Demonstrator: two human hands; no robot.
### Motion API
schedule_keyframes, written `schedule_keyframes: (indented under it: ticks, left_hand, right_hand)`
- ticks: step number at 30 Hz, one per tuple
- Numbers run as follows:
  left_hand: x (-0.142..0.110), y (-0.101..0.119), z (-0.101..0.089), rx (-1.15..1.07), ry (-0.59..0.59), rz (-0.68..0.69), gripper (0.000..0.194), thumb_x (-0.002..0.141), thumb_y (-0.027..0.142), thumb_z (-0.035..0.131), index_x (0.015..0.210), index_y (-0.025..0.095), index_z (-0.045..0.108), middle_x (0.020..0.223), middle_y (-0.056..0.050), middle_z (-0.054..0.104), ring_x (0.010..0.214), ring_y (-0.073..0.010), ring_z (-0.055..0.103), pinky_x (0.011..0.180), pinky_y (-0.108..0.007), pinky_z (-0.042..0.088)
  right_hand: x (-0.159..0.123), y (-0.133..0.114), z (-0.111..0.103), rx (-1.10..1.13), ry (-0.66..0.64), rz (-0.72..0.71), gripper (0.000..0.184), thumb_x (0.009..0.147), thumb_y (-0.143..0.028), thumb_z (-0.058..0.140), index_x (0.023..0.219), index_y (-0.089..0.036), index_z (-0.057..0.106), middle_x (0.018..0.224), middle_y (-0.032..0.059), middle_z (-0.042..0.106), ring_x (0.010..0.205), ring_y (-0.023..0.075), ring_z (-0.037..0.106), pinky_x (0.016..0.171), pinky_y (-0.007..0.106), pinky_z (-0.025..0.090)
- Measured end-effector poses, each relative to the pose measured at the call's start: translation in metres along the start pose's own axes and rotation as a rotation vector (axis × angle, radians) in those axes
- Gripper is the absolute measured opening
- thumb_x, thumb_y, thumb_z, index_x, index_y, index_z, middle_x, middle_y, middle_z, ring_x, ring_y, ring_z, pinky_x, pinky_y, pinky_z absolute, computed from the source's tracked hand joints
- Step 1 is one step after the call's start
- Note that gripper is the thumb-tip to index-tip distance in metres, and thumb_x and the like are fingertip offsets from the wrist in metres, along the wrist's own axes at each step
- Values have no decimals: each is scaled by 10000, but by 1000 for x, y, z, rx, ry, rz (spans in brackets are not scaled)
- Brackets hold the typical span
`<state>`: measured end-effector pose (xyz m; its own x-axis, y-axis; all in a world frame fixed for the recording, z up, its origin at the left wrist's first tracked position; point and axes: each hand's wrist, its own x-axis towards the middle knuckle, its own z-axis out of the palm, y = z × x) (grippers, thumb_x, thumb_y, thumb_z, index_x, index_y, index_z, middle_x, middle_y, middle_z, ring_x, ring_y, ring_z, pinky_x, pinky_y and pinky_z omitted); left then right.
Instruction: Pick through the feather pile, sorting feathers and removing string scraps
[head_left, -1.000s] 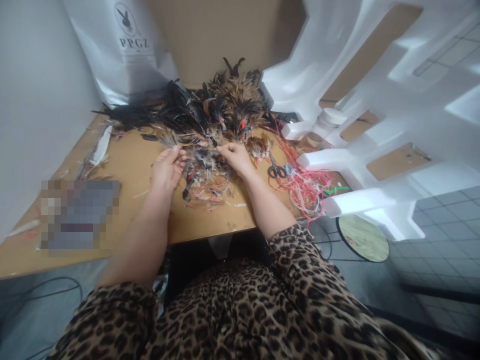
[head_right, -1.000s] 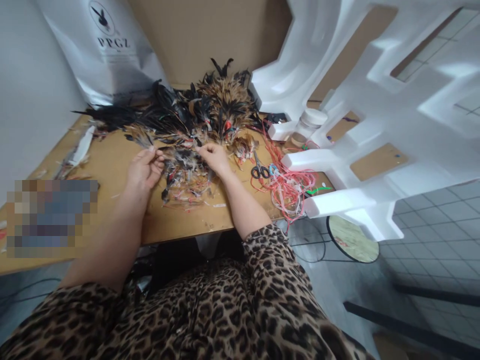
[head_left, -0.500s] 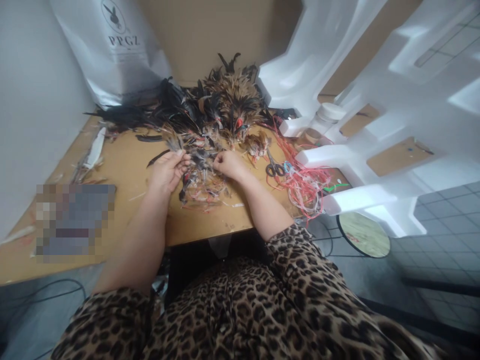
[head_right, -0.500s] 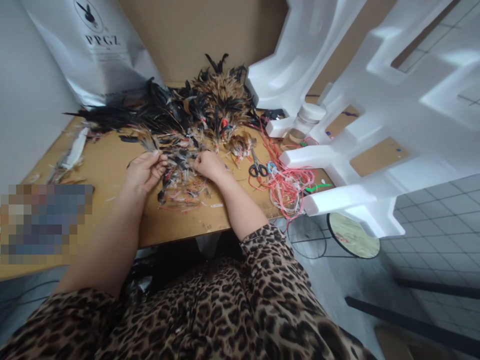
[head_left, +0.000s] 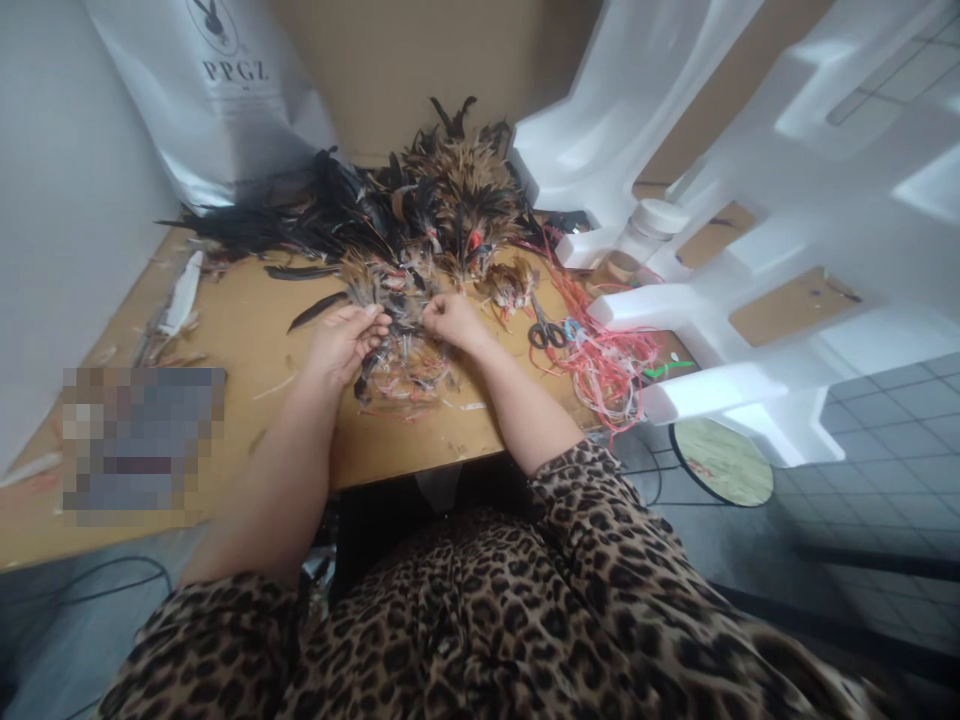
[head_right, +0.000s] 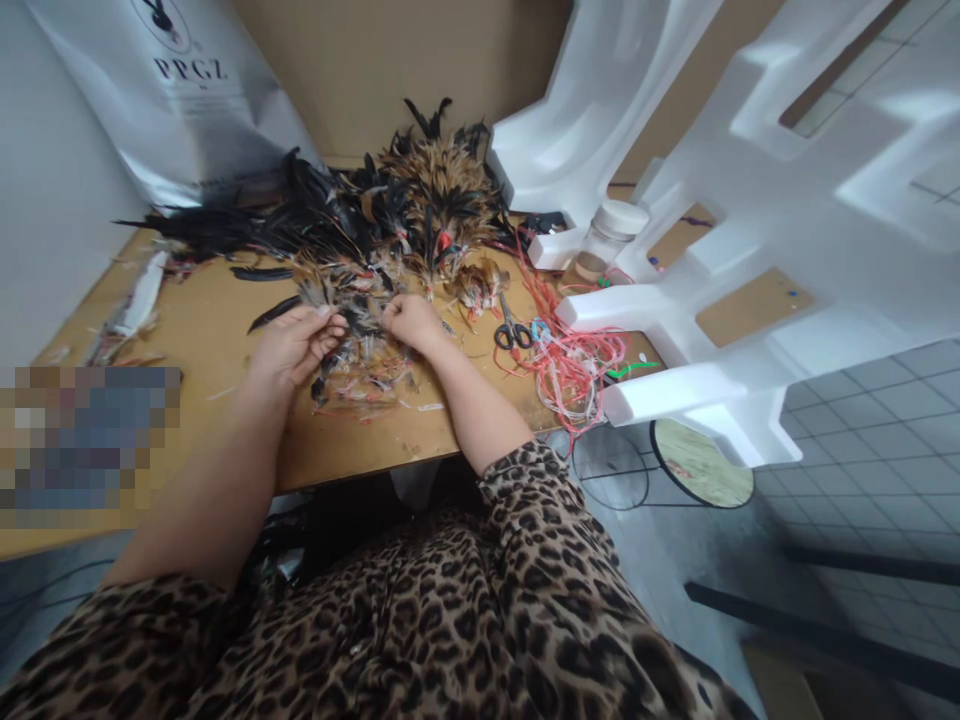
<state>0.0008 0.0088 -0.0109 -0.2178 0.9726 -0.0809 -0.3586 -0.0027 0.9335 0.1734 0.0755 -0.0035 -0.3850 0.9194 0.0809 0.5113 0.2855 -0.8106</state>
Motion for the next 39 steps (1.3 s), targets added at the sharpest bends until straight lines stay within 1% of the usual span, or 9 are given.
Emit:
schedule_keyframes:
  ticks: [4,7,10,12,17,26,31,35,39]
  left_hand:
    - [-1,1,3,3,18,-39,104,704,208,678,735,111,654,686,-47,679,533,-57,595,472,-127,444]
    - [-3,2,6,5,21,-62,107,702,203,679,743,108,658,690,-48,682,532,-58,600,463,-127,442]
    - [-5,3,9,10,12,-94,114,697,205,687,744,106,655,687,-50,684,530,-65,608,450,-127,438]
    - [-6,3,10,18,-3,-107,118,694,206,691,738,104,653,679,-51,683,531,-70,614,444,-127,436]
    - [-5,-1,9,37,-63,-118,129,698,217,695,730,101,648,712,-68,694,546,-75,624,442,-124,435]
    - [-6,0,11,92,-86,-108,113,705,203,683,681,98,650,650,-48,664,493,-42,569,457,-123,419]
    - [-8,1,9,193,-65,-16,121,690,208,685,636,104,655,590,-40,646,468,-45,546,462,-133,412]
    - [-8,1,9,225,-61,52,96,685,199,677,639,114,670,637,-66,676,499,-74,582,470,-156,427]
    - [-9,2,12,259,-79,17,65,666,181,690,642,123,675,677,-88,692,524,-114,617,471,-189,450]
  right_hand:
    - [-3,-8,-6,350,-45,98,130,728,-227,573,634,-146,534,542,-24,588,381,42,420,398,163,329]
    - [-7,-15,-10,548,-98,137,141,722,-244,617,664,-141,539,597,-18,625,367,26,397,356,152,290]
    - [-9,-17,-7,699,-139,96,196,701,-298,664,698,-142,546,632,-18,635,379,21,393,351,151,264]
    - [-8,-16,0,751,-137,43,237,679,-334,689,704,-147,545,585,-40,597,381,21,376,357,156,242]
    - [-9,-17,19,768,-62,-44,278,658,-383,701,707,-149,559,500,-80,465,438,26,349,432,164,268]
    - [-10,-21,28,711,60,-105,270,647,-383,670,686,-144,550,601,-52,506,551,48,411,536,188,348]
    - [-11,-21,24,685,12,-96,307,624,-413,691,711,-142,575,631,-41,543,571,53,439,560,189,374]
    - [-11,-19,20,683,-53,-105,298,611,-377,713,753,-138,607,678,-25,591,612,60,488,611,190,404]
    - [-12,-21,18,640,-60,-113,260,621,-368,703,690,-136,605,646,-29,578,609,65,487,617,191,402]
